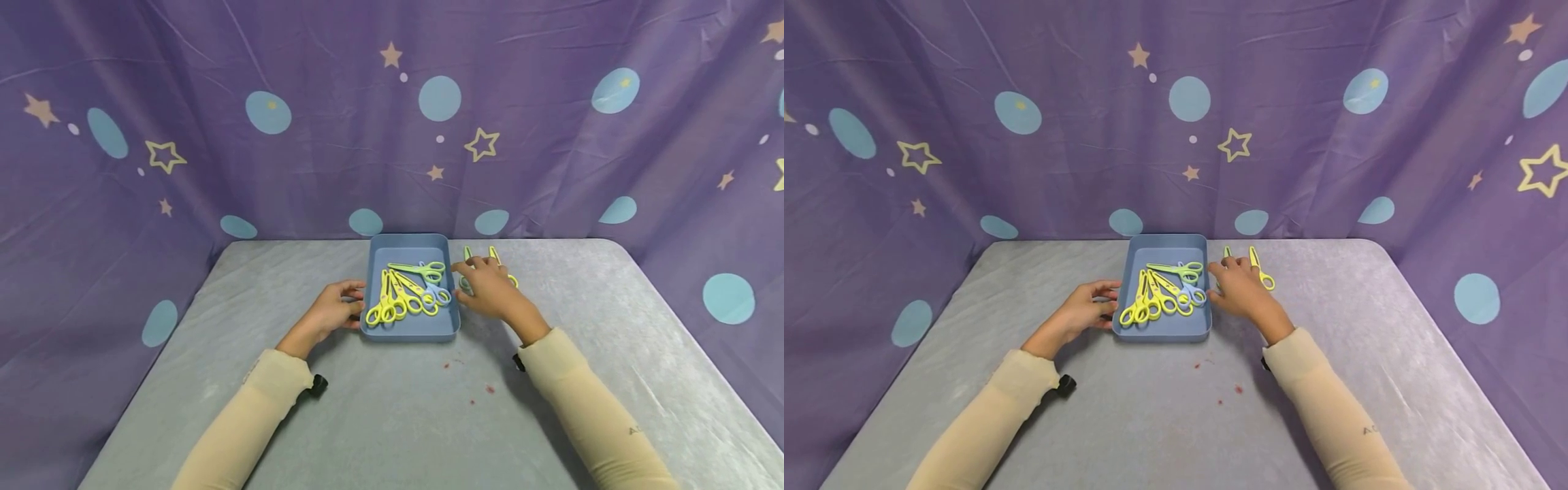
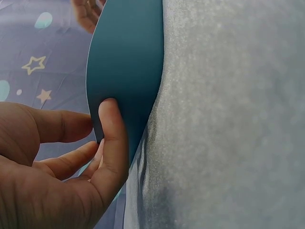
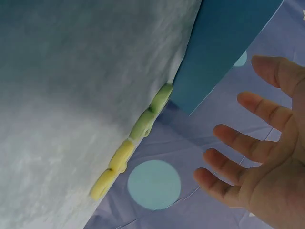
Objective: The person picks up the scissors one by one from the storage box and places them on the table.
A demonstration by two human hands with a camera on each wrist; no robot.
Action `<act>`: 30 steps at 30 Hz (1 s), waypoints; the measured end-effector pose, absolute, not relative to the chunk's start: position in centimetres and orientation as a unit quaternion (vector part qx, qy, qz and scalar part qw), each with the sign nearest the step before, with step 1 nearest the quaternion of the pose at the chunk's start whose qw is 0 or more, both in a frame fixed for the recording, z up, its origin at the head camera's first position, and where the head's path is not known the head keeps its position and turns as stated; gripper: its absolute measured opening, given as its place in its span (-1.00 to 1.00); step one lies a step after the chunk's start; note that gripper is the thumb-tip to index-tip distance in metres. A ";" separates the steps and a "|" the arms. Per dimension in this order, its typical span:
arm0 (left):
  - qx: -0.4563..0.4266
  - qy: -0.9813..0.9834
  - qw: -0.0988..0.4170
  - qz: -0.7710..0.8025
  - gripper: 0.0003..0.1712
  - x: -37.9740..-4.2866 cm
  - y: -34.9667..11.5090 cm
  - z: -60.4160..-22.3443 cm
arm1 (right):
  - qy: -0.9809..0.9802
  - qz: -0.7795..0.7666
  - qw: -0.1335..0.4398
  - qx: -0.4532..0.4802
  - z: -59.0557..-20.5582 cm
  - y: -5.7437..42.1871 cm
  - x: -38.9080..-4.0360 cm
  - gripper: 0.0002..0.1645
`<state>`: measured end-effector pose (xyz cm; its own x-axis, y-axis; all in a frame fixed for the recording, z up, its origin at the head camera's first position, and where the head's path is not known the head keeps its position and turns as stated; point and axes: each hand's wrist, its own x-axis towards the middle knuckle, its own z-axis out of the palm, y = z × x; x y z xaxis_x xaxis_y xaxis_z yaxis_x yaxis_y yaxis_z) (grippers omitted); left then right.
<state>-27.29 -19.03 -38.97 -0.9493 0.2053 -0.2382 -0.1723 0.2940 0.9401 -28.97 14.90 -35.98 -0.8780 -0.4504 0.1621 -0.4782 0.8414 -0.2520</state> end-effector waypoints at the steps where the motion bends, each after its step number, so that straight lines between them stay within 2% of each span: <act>1: 0.011 0.788 0.159 0.594 -0.42 -27.3 -19.0 -38.9 | -0.957 0.143 0.051 0.246 -36.0 14.7 -28.9 -0.39; 12: 0.005 0.786 0.159 0.597 -0.42 -27.3 -18.9 -39.0 | -0.954 0.123 0.057 0.266 -36.3 12.8 -28.4 -0.21; 30: 0.004 0.787 0.155 0.597 -0.43 -27.2 -18.9 -39.1 | -0.945 0.121 0.052 0.298 -36.4 10.0 -27.9 -0.22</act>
<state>-27.24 -18.91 -39.06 -0.9518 0.1909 -0.2399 -0.1795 0.2876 0.9408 -27.92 10.02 -36.40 -0.8168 -0.5510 0.1709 -0.5763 0.7931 -0.1973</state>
